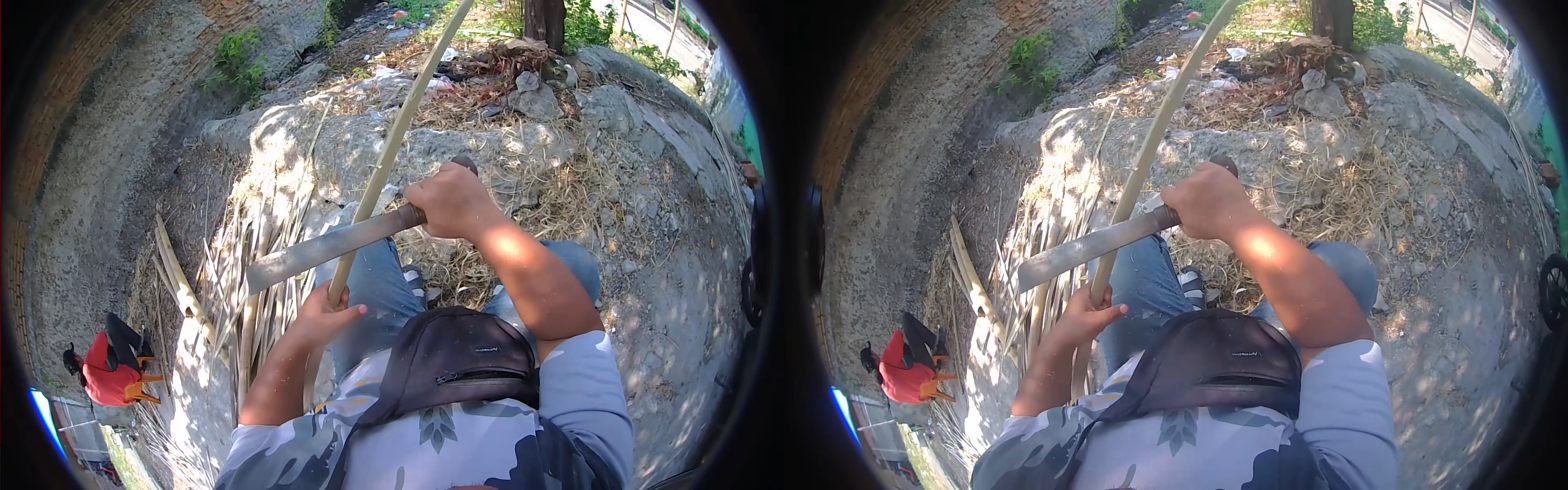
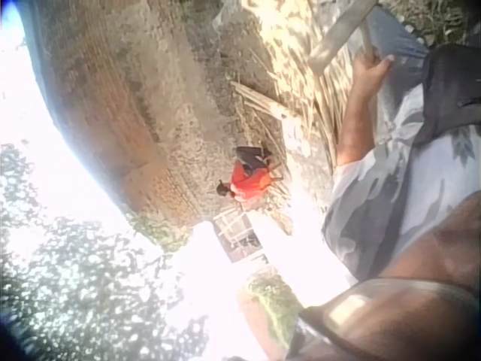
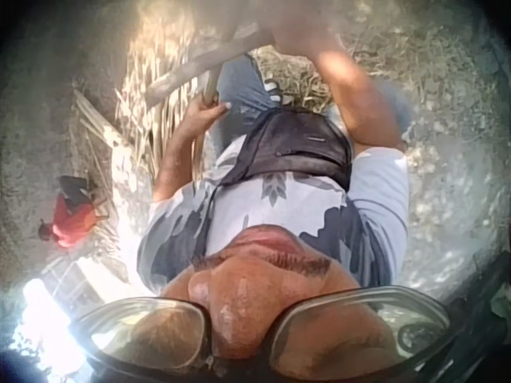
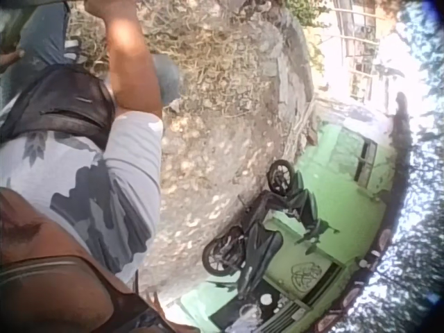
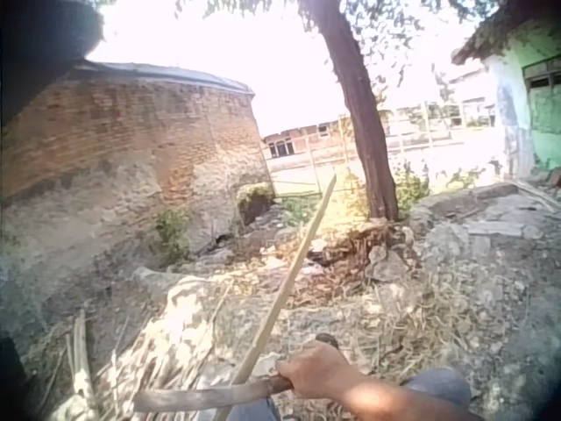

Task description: The person shaves a bamboo stick using a machete, then splits and scrapes the bamboo strip thinner.

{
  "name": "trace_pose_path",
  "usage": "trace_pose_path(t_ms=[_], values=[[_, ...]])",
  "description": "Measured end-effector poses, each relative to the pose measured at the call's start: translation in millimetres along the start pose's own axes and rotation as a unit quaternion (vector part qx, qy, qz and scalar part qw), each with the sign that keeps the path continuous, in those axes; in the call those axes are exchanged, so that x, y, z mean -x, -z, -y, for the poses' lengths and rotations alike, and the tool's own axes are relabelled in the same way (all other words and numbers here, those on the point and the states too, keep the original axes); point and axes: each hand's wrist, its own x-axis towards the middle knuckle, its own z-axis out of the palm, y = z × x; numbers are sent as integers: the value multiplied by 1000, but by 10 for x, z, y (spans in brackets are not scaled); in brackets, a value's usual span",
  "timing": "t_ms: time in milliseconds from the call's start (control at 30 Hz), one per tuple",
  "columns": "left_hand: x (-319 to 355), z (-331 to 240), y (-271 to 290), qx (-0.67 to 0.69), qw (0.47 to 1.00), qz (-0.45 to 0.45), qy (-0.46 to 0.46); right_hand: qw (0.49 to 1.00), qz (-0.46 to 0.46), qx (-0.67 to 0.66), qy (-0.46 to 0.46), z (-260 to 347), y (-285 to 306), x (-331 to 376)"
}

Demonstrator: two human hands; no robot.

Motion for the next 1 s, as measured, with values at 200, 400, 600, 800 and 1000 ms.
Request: trace_pose_path(t_ms=[200, 400, 600, 800, 1000], values=[[240, 7, 154, 23, 996, -4, 86, 936, -24, -72, -343, -690, 236, 262], [111, 161, 35, -4, 999, 5, 52, 980, 32, -46, -190, -366, 107, 155], [8, 265, -95, -173, 981, -74, -52, 998, 55, -40, -12, 74, -42, 68], [350, 328, 37, -214, 972, -98, 12, 918, 20, -182, -352, -722, 200, 224], [265, 353, -25, -241, 954, -170, -49, 932, -14, -151, -330, -609, 147, 274]])
